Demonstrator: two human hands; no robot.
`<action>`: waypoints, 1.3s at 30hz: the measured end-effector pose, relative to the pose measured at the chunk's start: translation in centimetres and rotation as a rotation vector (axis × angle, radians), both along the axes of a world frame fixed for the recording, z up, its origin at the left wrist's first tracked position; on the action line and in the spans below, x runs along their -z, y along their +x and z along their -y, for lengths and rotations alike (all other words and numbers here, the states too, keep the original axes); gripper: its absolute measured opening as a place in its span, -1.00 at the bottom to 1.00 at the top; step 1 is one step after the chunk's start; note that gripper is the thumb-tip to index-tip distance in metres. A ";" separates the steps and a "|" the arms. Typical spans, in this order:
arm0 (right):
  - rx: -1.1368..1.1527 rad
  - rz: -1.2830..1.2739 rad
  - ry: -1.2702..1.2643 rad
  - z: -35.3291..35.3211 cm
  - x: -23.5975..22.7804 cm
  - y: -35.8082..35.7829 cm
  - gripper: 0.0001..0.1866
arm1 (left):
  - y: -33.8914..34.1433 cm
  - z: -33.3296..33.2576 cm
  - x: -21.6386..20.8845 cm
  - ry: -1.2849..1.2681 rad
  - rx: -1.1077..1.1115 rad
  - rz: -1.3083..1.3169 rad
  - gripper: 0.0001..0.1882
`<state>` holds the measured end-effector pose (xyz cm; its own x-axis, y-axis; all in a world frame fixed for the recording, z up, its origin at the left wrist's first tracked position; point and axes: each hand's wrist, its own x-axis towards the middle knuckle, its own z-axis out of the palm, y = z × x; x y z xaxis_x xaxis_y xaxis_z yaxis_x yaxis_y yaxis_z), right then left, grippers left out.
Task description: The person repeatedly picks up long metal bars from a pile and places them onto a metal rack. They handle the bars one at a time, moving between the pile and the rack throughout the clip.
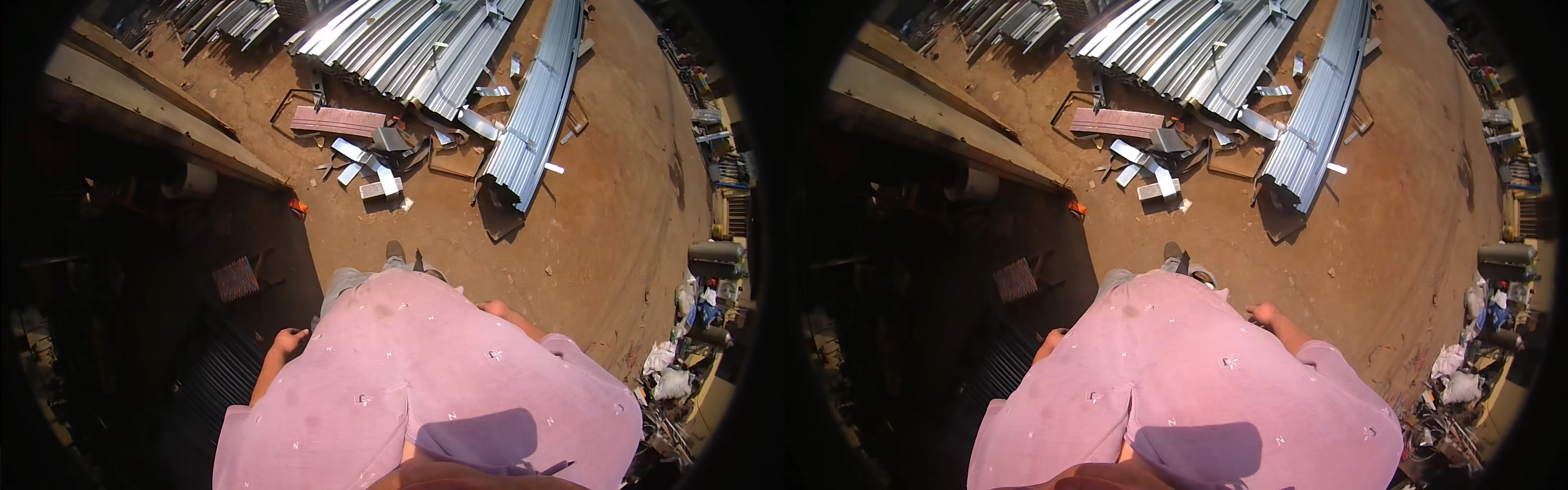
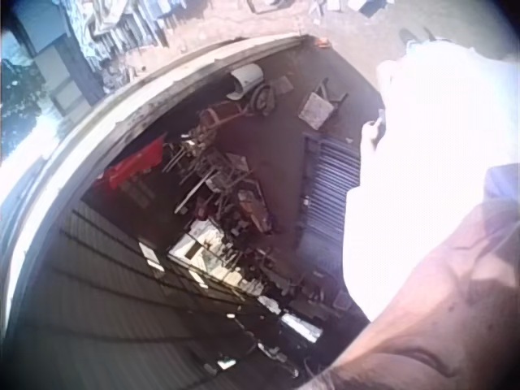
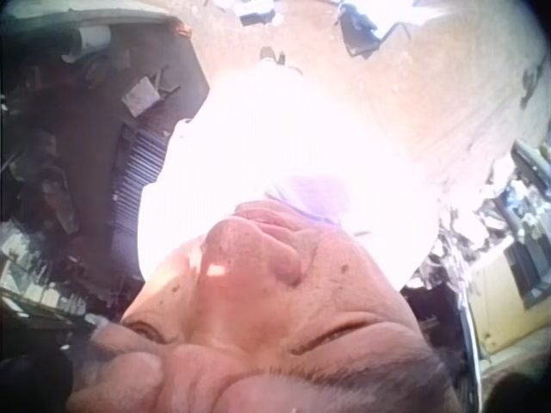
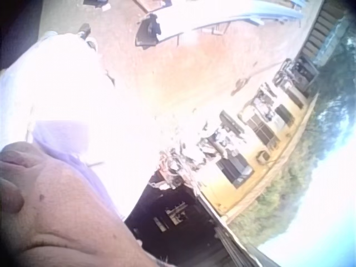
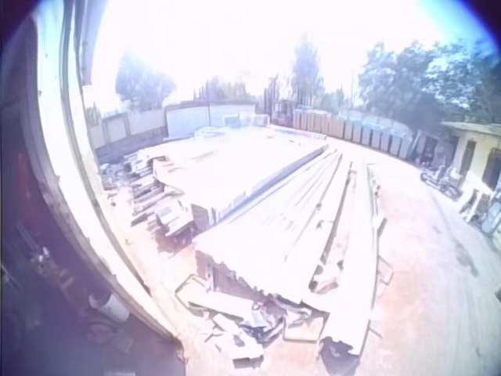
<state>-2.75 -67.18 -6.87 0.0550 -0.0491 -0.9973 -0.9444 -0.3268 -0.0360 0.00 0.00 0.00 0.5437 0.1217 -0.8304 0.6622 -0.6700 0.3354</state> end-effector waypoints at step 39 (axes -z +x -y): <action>-0.360 0.341 -0.176 -22.3 -11.1 58.4 -0.54 | 51.2 -5.8 -4.3 -0.397 -0.101 0.462 -0.56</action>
